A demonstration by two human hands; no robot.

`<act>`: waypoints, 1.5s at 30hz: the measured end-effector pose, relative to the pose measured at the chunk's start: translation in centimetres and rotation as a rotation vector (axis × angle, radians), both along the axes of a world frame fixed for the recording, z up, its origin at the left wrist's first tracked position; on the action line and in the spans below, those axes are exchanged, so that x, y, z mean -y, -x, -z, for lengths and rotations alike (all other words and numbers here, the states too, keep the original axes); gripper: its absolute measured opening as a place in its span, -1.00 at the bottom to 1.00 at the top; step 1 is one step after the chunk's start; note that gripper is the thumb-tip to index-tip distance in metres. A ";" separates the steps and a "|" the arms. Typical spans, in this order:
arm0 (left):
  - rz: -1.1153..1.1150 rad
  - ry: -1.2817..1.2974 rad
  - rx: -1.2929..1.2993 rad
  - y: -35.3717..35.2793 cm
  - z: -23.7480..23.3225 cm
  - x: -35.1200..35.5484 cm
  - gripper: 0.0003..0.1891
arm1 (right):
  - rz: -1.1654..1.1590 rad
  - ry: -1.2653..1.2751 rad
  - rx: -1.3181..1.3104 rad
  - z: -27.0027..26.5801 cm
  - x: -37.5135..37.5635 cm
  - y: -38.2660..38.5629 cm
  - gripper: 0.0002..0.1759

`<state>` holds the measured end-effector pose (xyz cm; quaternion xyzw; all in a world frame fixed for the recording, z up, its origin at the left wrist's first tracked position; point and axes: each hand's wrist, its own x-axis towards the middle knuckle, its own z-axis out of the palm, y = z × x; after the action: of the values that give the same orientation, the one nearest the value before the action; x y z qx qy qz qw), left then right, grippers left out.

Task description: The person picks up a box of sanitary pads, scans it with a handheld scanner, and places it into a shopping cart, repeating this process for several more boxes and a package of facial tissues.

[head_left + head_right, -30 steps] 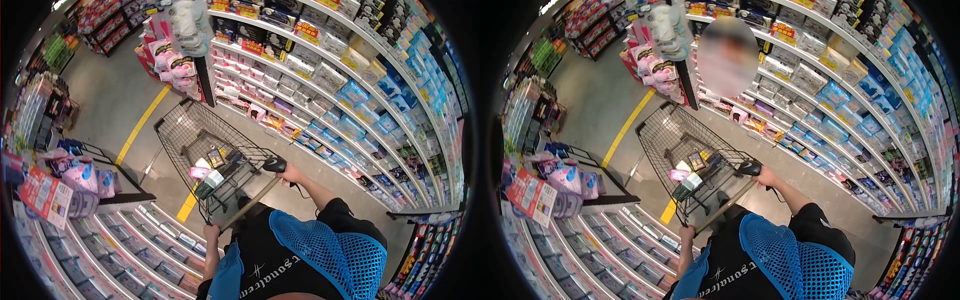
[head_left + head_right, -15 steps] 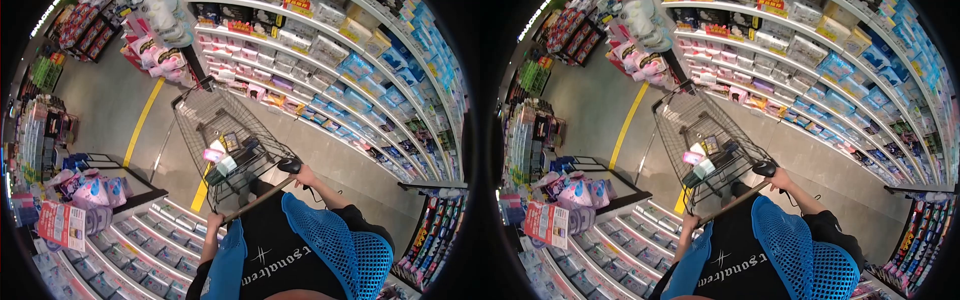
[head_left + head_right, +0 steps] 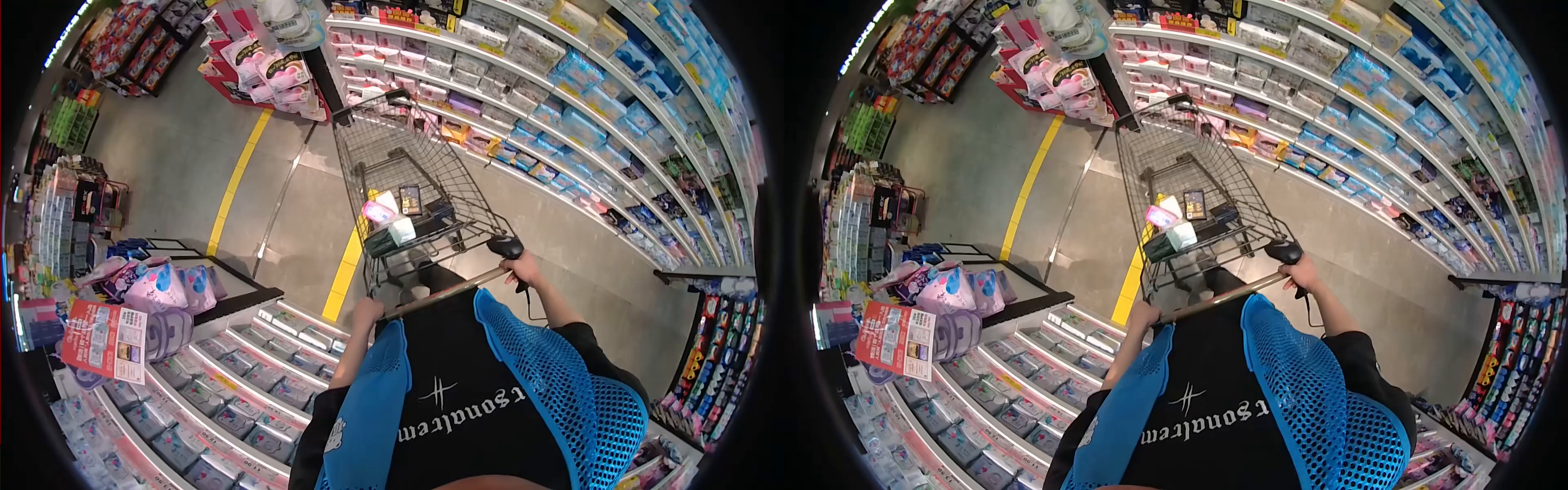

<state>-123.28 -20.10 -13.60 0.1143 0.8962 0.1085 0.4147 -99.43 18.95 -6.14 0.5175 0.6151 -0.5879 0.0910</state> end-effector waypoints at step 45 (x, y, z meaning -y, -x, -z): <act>0.245 -0.230 -0.291 4.2 -2.2 -12.5 -0.68 | 0.579 0.202 -0.091 0.7 12.7 -14.4 -0.70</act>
<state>-127.47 -7.58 -11.43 0.2834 0.9076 0.1414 0.2755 -84.99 6.27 -6.82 0.6326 0.3840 -0.6701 -0.0571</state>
